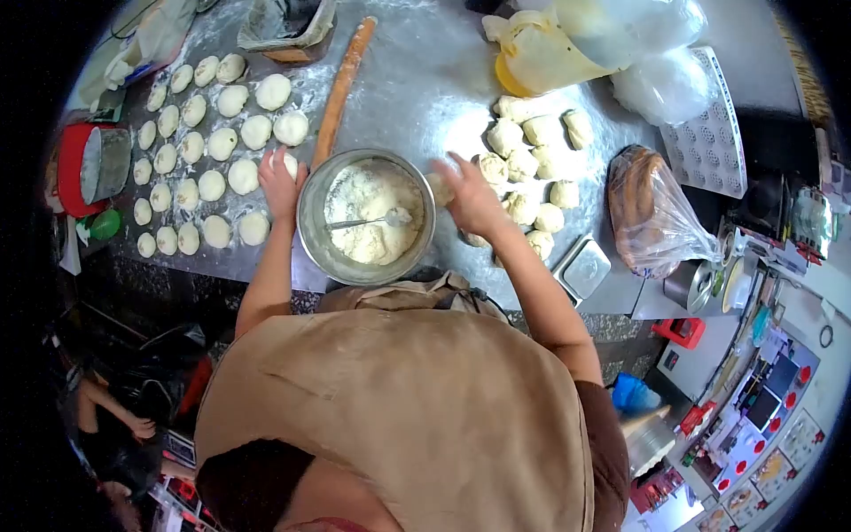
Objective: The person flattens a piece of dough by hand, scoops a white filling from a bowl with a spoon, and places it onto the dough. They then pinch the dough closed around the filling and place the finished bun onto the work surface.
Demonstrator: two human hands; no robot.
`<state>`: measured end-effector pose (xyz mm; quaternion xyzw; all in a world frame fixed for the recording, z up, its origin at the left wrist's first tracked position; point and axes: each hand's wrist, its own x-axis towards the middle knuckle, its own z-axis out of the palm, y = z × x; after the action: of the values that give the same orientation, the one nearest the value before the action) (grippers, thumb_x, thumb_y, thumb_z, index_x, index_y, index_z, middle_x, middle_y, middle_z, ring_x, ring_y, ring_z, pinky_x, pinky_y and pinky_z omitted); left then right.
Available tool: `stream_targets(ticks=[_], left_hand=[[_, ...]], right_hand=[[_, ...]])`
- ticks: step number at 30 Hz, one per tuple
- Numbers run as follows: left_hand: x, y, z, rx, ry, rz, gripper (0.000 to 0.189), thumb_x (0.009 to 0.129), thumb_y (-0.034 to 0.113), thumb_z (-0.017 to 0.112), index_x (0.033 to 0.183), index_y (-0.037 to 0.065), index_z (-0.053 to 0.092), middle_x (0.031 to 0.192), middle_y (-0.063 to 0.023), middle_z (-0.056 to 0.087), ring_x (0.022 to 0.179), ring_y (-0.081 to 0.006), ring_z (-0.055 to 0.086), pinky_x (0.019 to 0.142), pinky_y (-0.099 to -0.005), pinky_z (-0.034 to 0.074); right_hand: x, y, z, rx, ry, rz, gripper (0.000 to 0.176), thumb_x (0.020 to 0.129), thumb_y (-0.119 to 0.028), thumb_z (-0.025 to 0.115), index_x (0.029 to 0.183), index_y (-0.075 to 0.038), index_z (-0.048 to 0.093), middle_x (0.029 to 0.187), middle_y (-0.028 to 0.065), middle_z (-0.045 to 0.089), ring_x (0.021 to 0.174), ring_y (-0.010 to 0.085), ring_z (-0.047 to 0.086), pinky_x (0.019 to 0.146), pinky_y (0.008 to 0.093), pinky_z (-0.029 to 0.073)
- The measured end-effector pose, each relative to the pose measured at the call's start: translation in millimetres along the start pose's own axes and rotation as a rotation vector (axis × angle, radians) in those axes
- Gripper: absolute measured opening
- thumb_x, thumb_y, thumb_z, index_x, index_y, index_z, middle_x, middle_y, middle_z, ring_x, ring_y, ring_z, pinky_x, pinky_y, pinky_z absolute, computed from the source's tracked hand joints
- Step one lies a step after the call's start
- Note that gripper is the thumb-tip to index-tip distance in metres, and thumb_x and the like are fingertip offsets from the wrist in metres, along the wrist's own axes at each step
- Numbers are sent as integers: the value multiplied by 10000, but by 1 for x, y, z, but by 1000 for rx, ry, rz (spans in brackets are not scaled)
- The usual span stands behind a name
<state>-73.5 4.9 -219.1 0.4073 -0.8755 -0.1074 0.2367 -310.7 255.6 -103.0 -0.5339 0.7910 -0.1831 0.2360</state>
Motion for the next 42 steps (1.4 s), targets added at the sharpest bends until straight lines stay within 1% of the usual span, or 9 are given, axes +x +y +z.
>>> stream_targets(ticks=[3,6,11,17,26,29,31,34,42], left_hand=[[5,-18,3,-21,-5,51,519,783,236,614,1240,67,435,1240,-206,385,1174,-369,343,984,-472,280],[28,-28,-24,-1405,-268,-660,393,925,153,385,1296,29,427,1330,-100,403,1236,-202,362,1056,-320,242],[23,25,-95,-932,-17,-509,297,937,209,431,1122,26,573,1148,-76,554,1075,-162,494,959,-286,340],[-6,155,-103,-1104,-102,-169,201,905,139,523,1051,20,595,1013,-44,602,904,-96,540,798,-220,428],[-57,138,-115,-1299,-231,-345,152,896,58,505,1006,0,592,962,-49,610,875,-89,552,780,-214,428],[-67,134,-126,-1285,-218,-419,147,896,48,496,995,-4,591,967,-58,612,893,-103,559,796,-224,432],[-70,136,-131,-1269,-202,-441,144,895,43,494,992,-6,590,962,-62,614,898,-109,562,801,-227,435],[-59,149,-138,-1232,-239,-311,193,903,88,491,1055,-11,559,1032,-87,592,912,-119,557,806,-230,436],[-11,259,-149,-1222,-72,-116,411,900,368,482,1124,24,490,999,-137,562,797,-206,553,651,-320,461]], right_hand=[[14,14,46,-119,-152,-16,577,698,-70,666,1233,-161,470,1295,137,434,1068,367,496,906,398,434],[22,35,36,204,-133,71,466,685,-102,704,1127,-121,559,1135,104,557,915,320,580,833,372,473],[-5,40,31,1090,175,297,287,771,-28,636,1045,-8,552,931,56,609,826,156,599,723,277,495],[-6,9,36,116,-14,-70,731,645,-191,693,1307,-124,389,1332,151,390,1213,351,377,1012,416,331],[0,5,31,-135,-141,215,523,702,-179,669,1196,-175,498,1166,119,518,1096,300,490,946,409,371],[-2,18,26,-26,-38,69,461,685,-97,667,1122,-160,535,1098,122,539,975,307,549,864,399,432],[-10,23,0,71,490,-21,423,680,-55,678,1077,-113,547,1047,109,565,903,250,584,787,350,477],[-41,-15,-60,1112,329,86,367,764,-36,655,1099,-20,507,1002,64,586,902,121,566,771,258,479],[-42,-125,-45,1057,823,-174,321,817,-114,643,1084,1,507,953,71,584,859,125,559,749,247,464]])
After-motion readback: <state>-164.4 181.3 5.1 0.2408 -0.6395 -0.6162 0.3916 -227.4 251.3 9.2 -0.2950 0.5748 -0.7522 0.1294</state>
